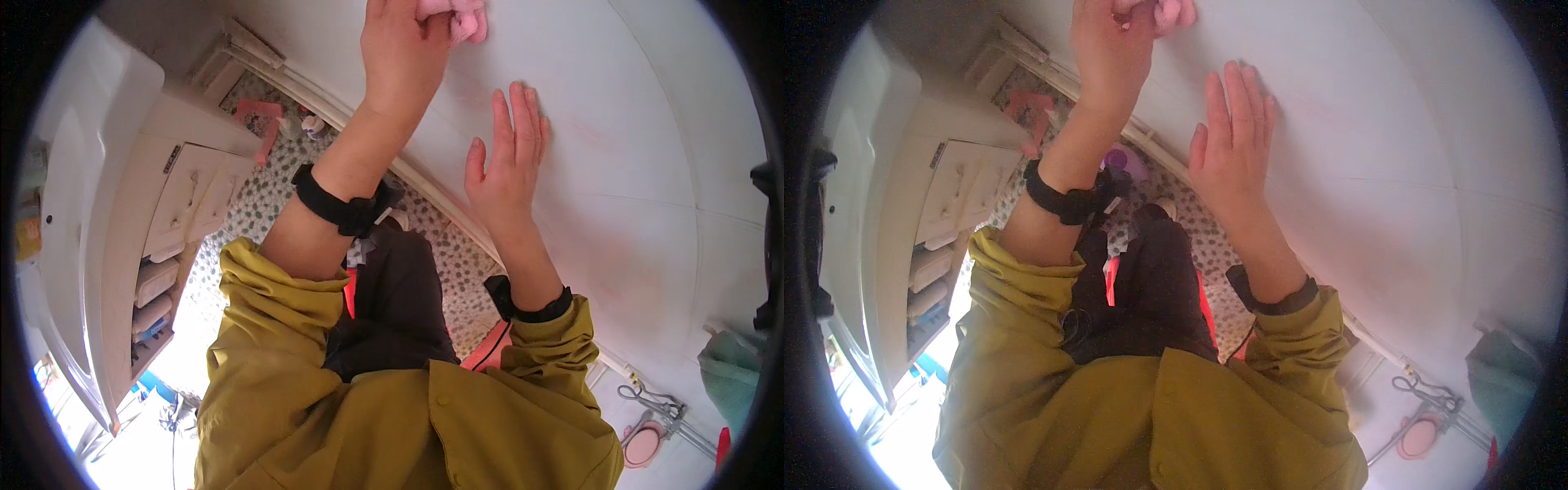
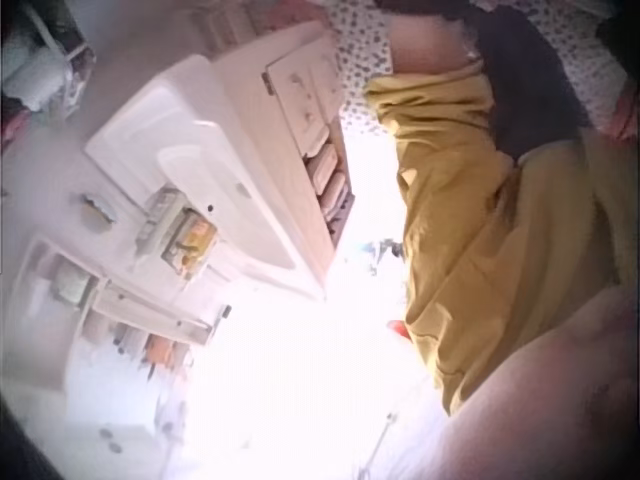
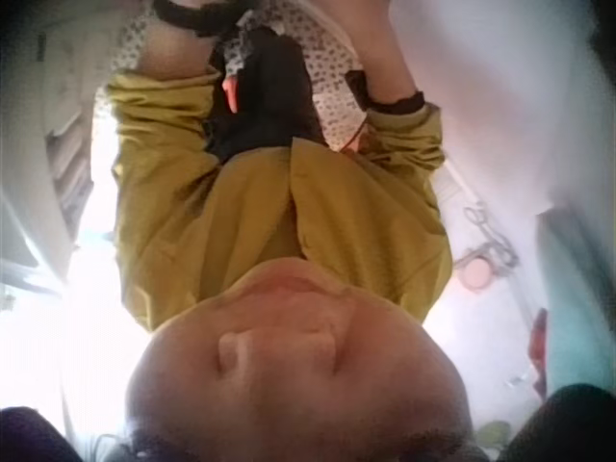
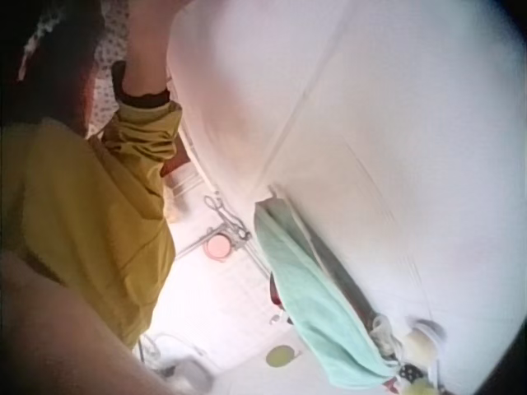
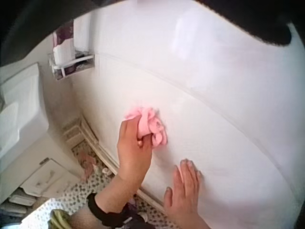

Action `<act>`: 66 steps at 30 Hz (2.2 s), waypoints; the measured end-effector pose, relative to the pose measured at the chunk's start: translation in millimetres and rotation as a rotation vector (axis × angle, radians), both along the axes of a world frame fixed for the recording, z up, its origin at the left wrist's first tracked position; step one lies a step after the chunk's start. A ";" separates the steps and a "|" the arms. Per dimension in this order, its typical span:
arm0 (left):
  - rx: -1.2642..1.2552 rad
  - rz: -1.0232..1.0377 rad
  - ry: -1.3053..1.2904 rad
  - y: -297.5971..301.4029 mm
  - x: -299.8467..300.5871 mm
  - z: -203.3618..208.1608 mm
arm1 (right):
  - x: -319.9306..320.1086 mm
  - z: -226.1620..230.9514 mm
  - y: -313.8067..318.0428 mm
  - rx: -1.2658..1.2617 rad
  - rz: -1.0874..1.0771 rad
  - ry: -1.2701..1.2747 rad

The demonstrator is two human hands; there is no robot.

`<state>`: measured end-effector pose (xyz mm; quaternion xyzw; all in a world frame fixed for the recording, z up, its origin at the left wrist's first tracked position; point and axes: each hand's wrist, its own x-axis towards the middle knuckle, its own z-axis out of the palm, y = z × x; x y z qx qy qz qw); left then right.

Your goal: The person wipes the bathroom wall with a pink cloth, then rinses and wrings the cloth in the sink. They continue wiping the wall and sink basin, then rinse a red cloth under the tap.

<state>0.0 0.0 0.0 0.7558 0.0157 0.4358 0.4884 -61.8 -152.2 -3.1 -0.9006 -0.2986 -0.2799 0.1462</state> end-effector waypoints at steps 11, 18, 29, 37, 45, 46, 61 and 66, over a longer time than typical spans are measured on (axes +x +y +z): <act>0.114 -0.183 0.099 -55.5 -36.6 -61.9 | -20.4 -9.3 -29.4 0.014 -0.063 0.074; -0.109 -0.012 0.071 -37.8 -20.4 78.7 | -20.6 7.2 -35.0 0.043 -0.074 0.005; 0.145 -0.168 -0.003 -75.1 -48.1 -39.7 | -42.1 3.5 -50.0 0.055 -0.145 0.034; 0.067 -0.086 -0.211 -96.6 -35.5 83.5 | -57.7 17.2 -89.6 0.138 -0.172 -0.040; 0.255 -0.455 0.156 -142.3 -82.7 -51.0 | -75.5 -0.1 -118.6 0.241 -0.270 0.001; 0.276 -0.418 0.146 -144.1 -83.4 -42.3 | -79.8 -1.4 -124.4 0.252 -0.278 0.021; 0.489 -0.478 -0.056 -210.0 -102.2 -45.1 | -122.5 -1.6 -186.9 0.475 -0.355 0.197; 0.140 -0.601 0.374 -237.3 -130.5 -40.1 | -137.3 -0.1 -203.2 0.502 -0.215 0.328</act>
